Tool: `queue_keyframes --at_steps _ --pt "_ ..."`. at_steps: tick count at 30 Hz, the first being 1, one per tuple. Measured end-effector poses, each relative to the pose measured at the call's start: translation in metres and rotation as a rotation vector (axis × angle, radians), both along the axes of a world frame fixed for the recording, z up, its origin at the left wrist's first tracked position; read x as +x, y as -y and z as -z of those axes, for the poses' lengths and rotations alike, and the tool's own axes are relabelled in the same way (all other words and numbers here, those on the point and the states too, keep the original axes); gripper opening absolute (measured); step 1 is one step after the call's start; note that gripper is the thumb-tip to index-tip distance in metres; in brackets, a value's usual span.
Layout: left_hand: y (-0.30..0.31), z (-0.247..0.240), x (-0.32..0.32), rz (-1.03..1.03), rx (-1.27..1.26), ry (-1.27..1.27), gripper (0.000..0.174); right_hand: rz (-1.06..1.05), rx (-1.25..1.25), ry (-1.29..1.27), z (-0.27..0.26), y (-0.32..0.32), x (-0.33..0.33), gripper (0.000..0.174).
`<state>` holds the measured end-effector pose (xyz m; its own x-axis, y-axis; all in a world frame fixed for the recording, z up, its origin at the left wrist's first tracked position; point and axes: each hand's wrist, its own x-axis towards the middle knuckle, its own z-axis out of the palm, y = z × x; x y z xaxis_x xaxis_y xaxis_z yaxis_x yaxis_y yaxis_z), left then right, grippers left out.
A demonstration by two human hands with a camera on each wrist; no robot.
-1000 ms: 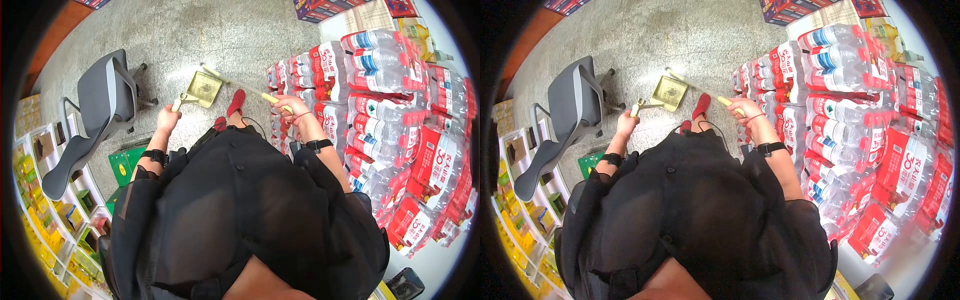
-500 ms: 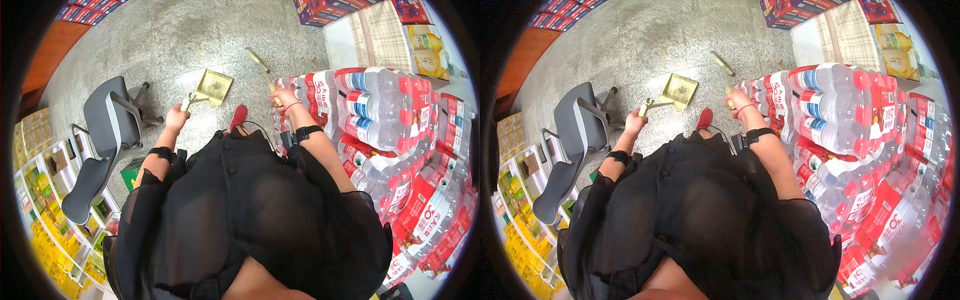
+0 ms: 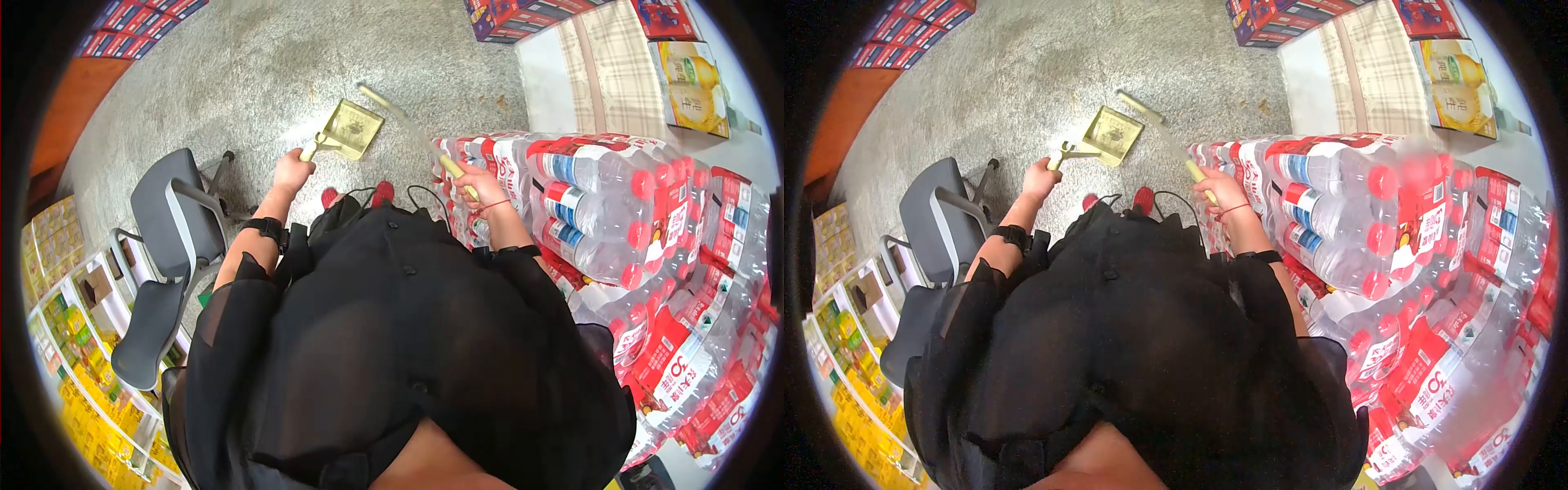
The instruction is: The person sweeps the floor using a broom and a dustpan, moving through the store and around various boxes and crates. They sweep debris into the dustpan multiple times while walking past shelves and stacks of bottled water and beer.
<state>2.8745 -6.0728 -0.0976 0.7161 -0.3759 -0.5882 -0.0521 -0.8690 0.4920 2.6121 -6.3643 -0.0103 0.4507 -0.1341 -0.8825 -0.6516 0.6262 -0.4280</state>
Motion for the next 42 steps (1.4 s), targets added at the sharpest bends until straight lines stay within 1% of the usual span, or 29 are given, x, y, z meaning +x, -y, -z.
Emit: queue_keyframes --at_steps 2,3,5,8,10,11,12,14,15,16,18,19,20,22,23,25,26,28,29,30,32,33,36,38,40,41,42 --pt "0.011 -0.002 0.011 0.031 0.013 -0.027 0.031 0.035 -0.061 0.027 0.009 0.006 0.001 0.045" --pt "0.017 -0.004 0.016 0.054 0.011 -0.029 0.032 0.068 -0.105 -0.028 -0.002 0.005 0.012 0.038" --pt "0.027 -0.007 0.027 0.107 0.008 -0.033 0.034 0.114 -0.107 -0.035 0.027 0.009 0.017 0.038" --pt "0.045 -0.008 0.047 0.189 0.030 -0.043 0.034 0.199 -0.115 -0.059 0.040 0.008 0.037 0.037" --pt "0.055 -0.008 0.064 0.232 0.017 -0.041 0.034 0.290 -0.128 -0.137 0.046 0.007 0.052 0.036" --pt "0.061 -0.009 0.072 0.268 0.030 -0.052 0.034 0.283 -0.103 -0.135 0.046 0.007 0.056 0.032" --pt "0.068 -0.012 0.080 0.308 0.042 -0.065 0.035 0.306 -0.101 -0.139 0.048 0.005 0.057 0.032" --pt "0.077 -0.011 0.099 0.381 0.038 -0.071 0.035 0.348 0.034 -0.105 0.053 0.004 0.058 0.023" --pt "0.080 -0.009 0.109 0.416 0.020 -0.079 0.035 0.314 -0.025 -0.122 0.048 -0.003 0.065 0.017" --pt "0.085 -0.007 0.119 0.447 0.001 -0.085 0.035 0.325 -0.038 -0.123 0.041 -0.008 0.070 0.017" --pt "0.093 -0.001 0.137 0.485 -0.013 -0.071 0.034 0.313 0.092 -0.090 0.032 -0.016 0.082 0.022" --pt "0.096 0.001 0.146 0.510 -0.015 -0.085 0.034 0.340 0.096 -0.044 0.037 -0.020 0.088 0.032" --pt "0.100 0.003 0.155 0.537 -0.016 -0.098 0.034 0.353 0.089 -0.049 0.037 -0.019 0.091 0.032" --pt "0.107 0.000 0.172 0.584 -0.030 -0.104 0.033 0.323 0.128 -0.073 0.017 -0.020 0.106 0.042" --pt "0.112 -0.004 0.182 0.619 -0.017 -0.079 0.033 0.338 0.125 -0.077 0.013 -0.022 0.111 0.042" --pt "0.115 -0.006 0.202 0.697 -0.009 -0.044 0.031 0.323 0.083 -0.068 0.007 -0.032 0.120 0.048" --pt "0.116 -0.005 0.212 0.708 -0.010 -0.043 0.031 0.334 0.082 -0.068 0.004 -0.033 0.124 0.048" --pt "0.115 -0.003 0.228 0.707 -0.001 -0.044 0.032 0.483 0.063 -0.062 0.000 -0.035 0.123 0.045" --pt "0.113 -0.001 0.236 0.718 0.002 -0.046 0.032 0.507 0.037 -0.070 0.006 -0.032 0.120 0.045" --pt "0.110 0.001 0.243 0.688 0.001 -0.060 0.032 0.518 0.041 -0.072 0.007 -0.028 0.120 0.045" --pt "0.108 0.003 0.258 0.663 -0.001 -0.069 0.032 0.623 -0.004 -0.058 0.012 -0.019 0.125 0.042" --pt "0.106 0.004 0.265 0.660 -0.002 -0.048 0.032 0.630 -0.001 -0.057 0.015 -0.015 0.133 0.042" --pt "0.101 0.005 0.285 0.659 0.002 -0.044 0.032 0.550 -0.193 -0.164 0.027 -0.001 0.156 0.028" --pt "0.100 0.005 0.296 0.624 0.018 -0.042 0.031 0.545 -0.173 -0.182 0.053 0.001 0.165 0.025" --pt "0.101 0.004 0.305 0.637 0.025 -0.043 0.032 0.711 -0.165 -0.200 0.076 -0.003 0.176 0.025" --pt "0.102 0.002 0.308 0.635 0.014 -0.035 0.031 0.778 -0.096 -0.177 0.086 -0.005 0.179 0.024" --pt "0.102 0.001 0.312 0.634 0.006 -0.031 0.031 0.783 -0.089 -0.178 0.087 -0.010 0.186 0.024"
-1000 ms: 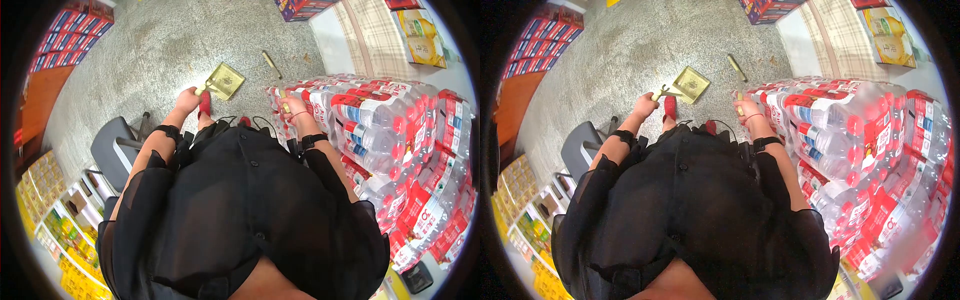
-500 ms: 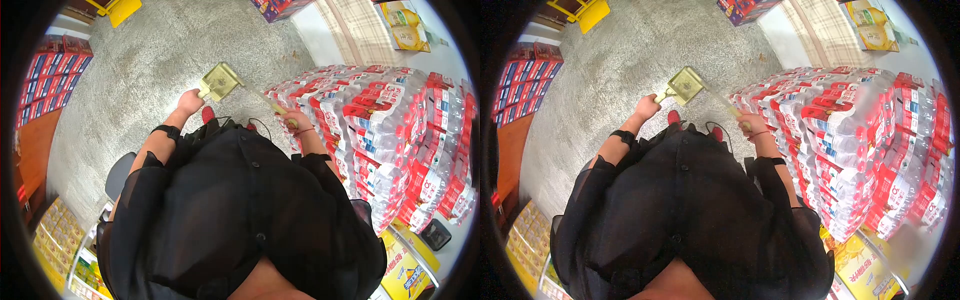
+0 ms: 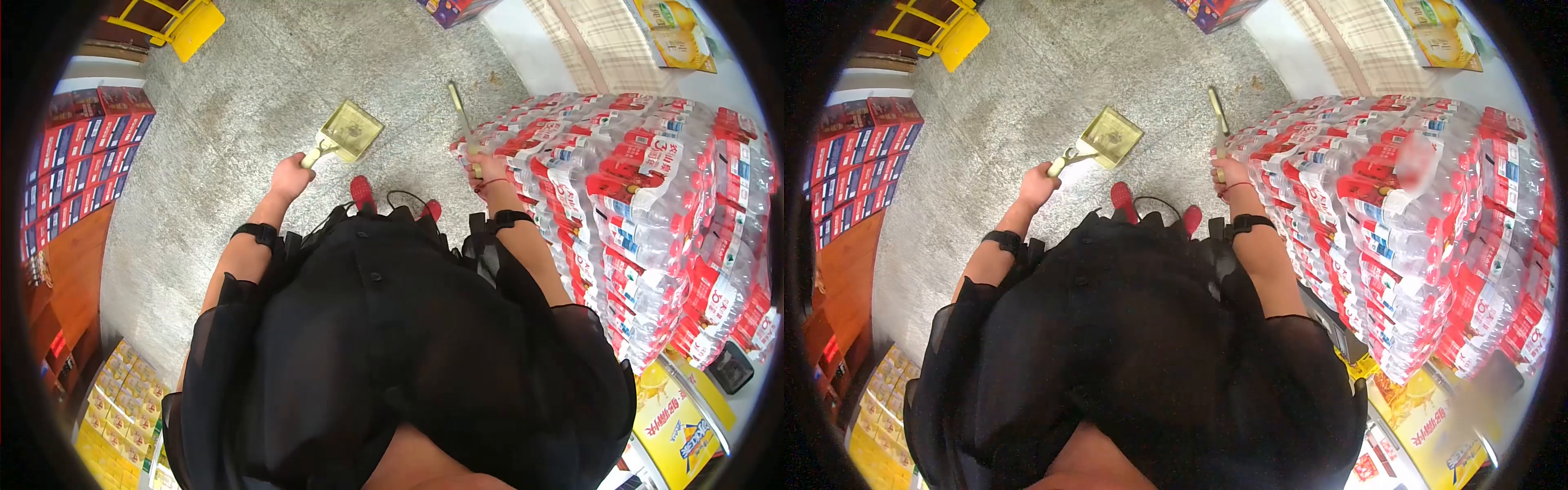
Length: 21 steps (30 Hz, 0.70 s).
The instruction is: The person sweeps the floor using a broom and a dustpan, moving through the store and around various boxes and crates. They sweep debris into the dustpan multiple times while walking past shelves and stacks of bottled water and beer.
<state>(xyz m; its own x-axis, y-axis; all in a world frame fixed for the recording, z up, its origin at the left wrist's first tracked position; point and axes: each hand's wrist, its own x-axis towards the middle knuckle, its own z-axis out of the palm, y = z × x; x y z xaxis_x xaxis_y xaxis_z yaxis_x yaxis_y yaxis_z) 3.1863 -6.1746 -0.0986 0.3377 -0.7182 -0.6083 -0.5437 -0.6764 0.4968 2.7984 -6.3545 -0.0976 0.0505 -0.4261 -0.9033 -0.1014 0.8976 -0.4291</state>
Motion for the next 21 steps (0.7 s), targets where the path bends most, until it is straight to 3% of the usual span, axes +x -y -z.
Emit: queue_keyframes --at_steps 4,7,14,21 --pt "0.007 0.000 0.006 0.002 0.026 -0.038 0.031 -0.113 0.010 0.045 -0.011 -0.034 0.028 0.021" --pt "0.015 -0.003 0.004 0.013 0.037 -0.003 0.031 -0.238 0.057 0.033 -0.042 -0.043 0.044 0.035" --pt "0.033 0.009 0.009 -0.008 0.037 -0.024 0.032 -0.279 0.083 0.194 -0.070 -0.002 0.017 0.052" --pt "0.061 0.011 0.015 -0.066 -0.032 0.010 0.031 -0.132 -0.043 0.122 -0.071 0.049 0.009 0.034"
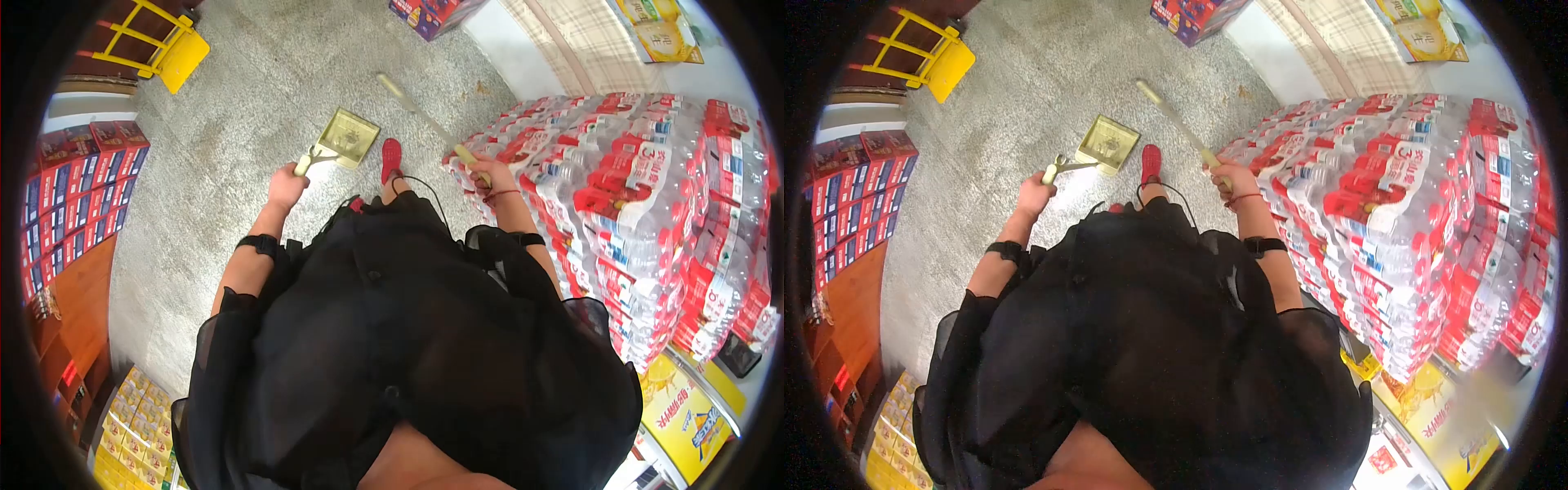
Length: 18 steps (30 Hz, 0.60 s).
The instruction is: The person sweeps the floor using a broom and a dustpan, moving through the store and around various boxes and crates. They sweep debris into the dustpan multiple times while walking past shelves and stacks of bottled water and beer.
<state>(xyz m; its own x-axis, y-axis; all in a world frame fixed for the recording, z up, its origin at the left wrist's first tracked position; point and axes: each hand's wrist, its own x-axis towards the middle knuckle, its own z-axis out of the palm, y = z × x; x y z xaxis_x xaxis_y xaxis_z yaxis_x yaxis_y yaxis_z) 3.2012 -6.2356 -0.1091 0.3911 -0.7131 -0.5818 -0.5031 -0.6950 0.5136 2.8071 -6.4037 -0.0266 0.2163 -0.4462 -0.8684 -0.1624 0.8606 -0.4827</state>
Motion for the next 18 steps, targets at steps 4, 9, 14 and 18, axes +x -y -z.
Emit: queue_keyframes --at_steps 4,9,14,18 --pt "0.036 0.000 0.005 -0.050 0.001 -0.035 0.030 0.198 -0.130 -0.122 0.053 0.093 -0.013 0.020" --pt "0.081 -0.008 -0.003 -0.047 0.022 -0.023 0.036 0.372 -0.088 -0.084 0.105 0.190 -0.057 0.014" --pt "0.121 -0.008 -0.001 -0.063 0.108 -0.029 0.038 0.331 -0.035 -0.173 0.132 0.236 -0.078 0.010" --pt "0.143 -0.003 -0.001 -0.142 0.118 -0.063 0.037 0.170 -0.178 -0.264 0.145 0.211 -0.047 0.012"
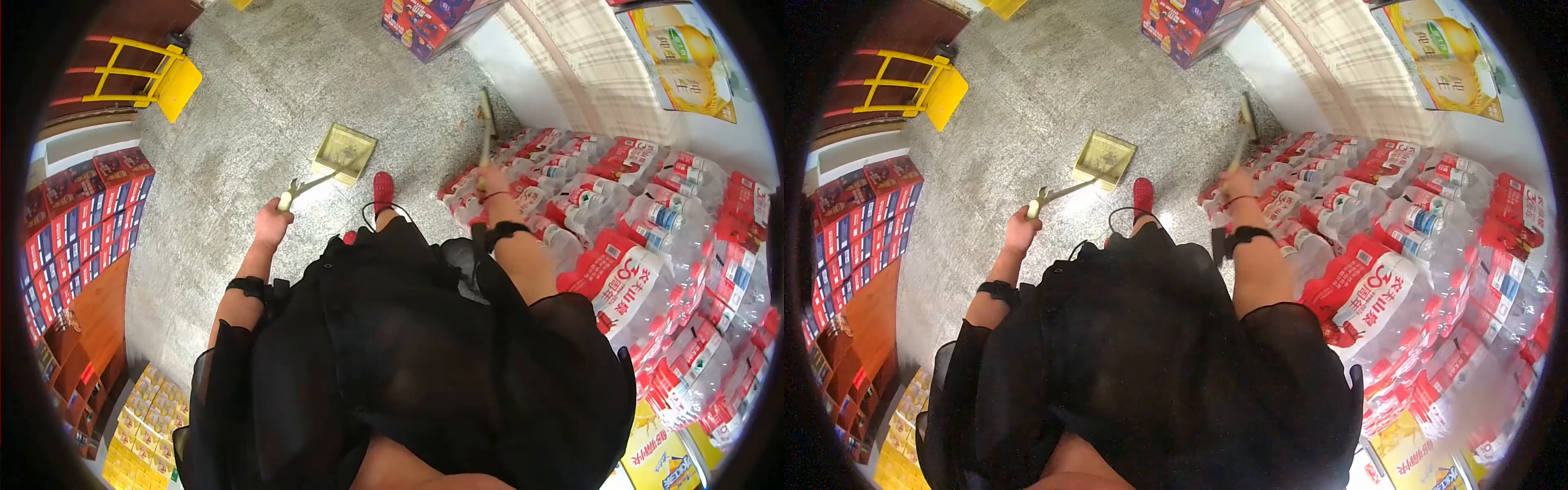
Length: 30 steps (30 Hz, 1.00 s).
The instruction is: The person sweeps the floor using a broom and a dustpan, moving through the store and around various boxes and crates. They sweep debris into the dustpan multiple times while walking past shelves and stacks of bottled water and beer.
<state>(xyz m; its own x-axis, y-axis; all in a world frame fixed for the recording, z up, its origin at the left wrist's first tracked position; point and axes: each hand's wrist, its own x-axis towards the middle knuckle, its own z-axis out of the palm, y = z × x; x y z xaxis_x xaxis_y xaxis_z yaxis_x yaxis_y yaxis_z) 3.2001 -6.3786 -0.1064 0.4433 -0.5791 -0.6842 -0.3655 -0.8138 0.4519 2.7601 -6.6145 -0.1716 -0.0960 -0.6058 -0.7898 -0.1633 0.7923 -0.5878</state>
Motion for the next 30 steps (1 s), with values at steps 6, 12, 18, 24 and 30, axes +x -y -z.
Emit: queue_keyframes --at_steps 6,12,18,24,30 --pt "0.035 -0.007 -0.014 -0.005 -0.003 0.022 0.036 -0.335 0.118 0.110 -0.045 -0.032 0.037 0.024" --pt "0.074 -0.001 -0.024 0.010 -0.069 0.084 0.038 -0.511 0.287 0.211 -0.114 0.003 0.061 0.049" --pt "0.088 -0.008 -0.018 0.072 -0.041 0.070 0.034 -0.382 0.329 0.349 -0.115 0.045 0.009 0.051" --pt "0.070 -0.014 -0.012 -0.019 -0.067 0.064 0.033 -0.213 0.120 0.091 -0.123 0.089 0.006 0.048" --pt "0.052 -0.015 0.000 -0.106 -0.026 0.074 0.032 -0.078 0.165 0.220 -0.070 0.135 0.018 0.025"
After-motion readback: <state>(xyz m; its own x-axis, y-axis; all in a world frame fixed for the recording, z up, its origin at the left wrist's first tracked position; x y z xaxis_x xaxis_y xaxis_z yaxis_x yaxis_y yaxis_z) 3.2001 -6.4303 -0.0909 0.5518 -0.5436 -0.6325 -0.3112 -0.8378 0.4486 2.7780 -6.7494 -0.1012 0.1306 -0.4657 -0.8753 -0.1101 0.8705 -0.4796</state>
